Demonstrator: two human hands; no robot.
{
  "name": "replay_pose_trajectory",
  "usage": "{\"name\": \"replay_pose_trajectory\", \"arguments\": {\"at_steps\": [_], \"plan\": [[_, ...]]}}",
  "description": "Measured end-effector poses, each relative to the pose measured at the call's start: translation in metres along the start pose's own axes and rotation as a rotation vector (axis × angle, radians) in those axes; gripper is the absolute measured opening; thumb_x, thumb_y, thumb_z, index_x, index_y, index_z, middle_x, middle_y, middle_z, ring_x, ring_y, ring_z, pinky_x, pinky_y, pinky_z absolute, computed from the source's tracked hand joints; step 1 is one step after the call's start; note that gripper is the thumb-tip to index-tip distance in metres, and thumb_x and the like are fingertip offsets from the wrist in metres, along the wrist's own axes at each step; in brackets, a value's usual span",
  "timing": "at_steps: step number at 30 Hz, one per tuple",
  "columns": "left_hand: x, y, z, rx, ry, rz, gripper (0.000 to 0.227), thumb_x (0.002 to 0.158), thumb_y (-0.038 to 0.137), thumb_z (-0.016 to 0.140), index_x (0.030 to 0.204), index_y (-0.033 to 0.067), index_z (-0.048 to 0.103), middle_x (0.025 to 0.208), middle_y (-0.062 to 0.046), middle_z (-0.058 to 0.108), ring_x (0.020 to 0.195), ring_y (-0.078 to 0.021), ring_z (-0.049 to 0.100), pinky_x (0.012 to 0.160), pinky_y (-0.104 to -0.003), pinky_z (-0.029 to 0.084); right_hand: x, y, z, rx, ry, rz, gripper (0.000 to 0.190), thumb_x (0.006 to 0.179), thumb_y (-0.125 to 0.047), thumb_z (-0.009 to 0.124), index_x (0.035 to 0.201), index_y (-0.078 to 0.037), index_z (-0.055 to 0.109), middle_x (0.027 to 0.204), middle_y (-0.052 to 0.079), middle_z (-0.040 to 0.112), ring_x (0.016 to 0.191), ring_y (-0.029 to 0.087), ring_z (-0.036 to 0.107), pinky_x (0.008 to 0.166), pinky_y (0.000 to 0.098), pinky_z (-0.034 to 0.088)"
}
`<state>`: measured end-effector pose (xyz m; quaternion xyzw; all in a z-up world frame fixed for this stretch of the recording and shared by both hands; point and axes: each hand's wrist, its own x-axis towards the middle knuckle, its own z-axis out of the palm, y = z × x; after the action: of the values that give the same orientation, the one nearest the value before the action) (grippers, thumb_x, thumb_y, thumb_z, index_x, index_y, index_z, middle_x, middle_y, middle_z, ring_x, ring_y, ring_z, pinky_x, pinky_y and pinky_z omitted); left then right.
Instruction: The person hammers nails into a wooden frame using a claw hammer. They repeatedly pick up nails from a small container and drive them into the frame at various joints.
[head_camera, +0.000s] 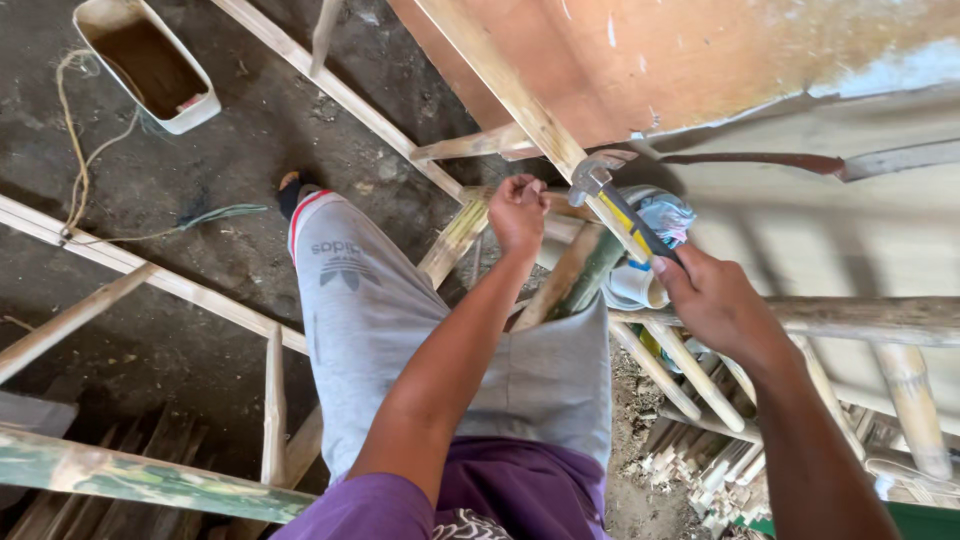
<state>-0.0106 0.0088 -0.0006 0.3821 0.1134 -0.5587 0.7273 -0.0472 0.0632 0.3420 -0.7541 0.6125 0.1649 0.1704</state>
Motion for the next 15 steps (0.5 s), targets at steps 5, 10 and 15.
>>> {"name": "replay_pose_trajectory", "arguments": {"at_steps": [5, 10, 15], "plan": [[-0.017, -0.023, 0.008, 0.278, -0.023, -0.084, 0.012, 0.093, 0.005, 0.073, 0.102, -0.0015, 0.078, 0.082, -0.009, 0.074, 0.061, -0.0094, 0.064, 0.056, -0.024, 0.054, -0.006, 0.017, 0.002, 0.143, -0.006, 0.255, 0.038, 0.105, -0.037, 0.054, 0.108, -0.001, 0.065, 0.069, 0.017, 0.064, 0.056, 0.026, 0.059, 0.056, 0.0446, 0.048], [0.001, -0.050, 0.026, 0.605, -0.005, -0.073, 0.018, 0.090, 0.002, 0.069, 0.104, 0.0008, 0.080, 0.084, -0.007, 0.076, 0.071, -0.0128, 0.066, 0.065, -0.030, 0.052, 0.029, 0.038, -0.018, 0.306, -0.071, 0.312, 0.032, 0.101, -0.036, 0.052, 0.118, -0.011, 0.062, 0.066, 0.008, 0.064, 0.048, 0.018, 0.055, 0.047, 0.0391, 0.047], [0.034, -0.086, 0.013, 0.421, -0.344, -0.046, 0.017, 0.088, 0.004, 0.073, 0.104, 0.0004, 0.072, 0.098, -0.007, 0.075, 0.087, -0.0182, 0.070, 0.078, -0.036, 0.058, 0.097, 0.085, -0.038, 0.111, -0.243, 0.196, 0.041, 0.106, -0.037, 0.048, 0.100, 0.000, 0.064, 0.065, 0.016, 0.066, 0.054, 0.024, 0.066, 0.056, 0.0413, 0.053]]}}
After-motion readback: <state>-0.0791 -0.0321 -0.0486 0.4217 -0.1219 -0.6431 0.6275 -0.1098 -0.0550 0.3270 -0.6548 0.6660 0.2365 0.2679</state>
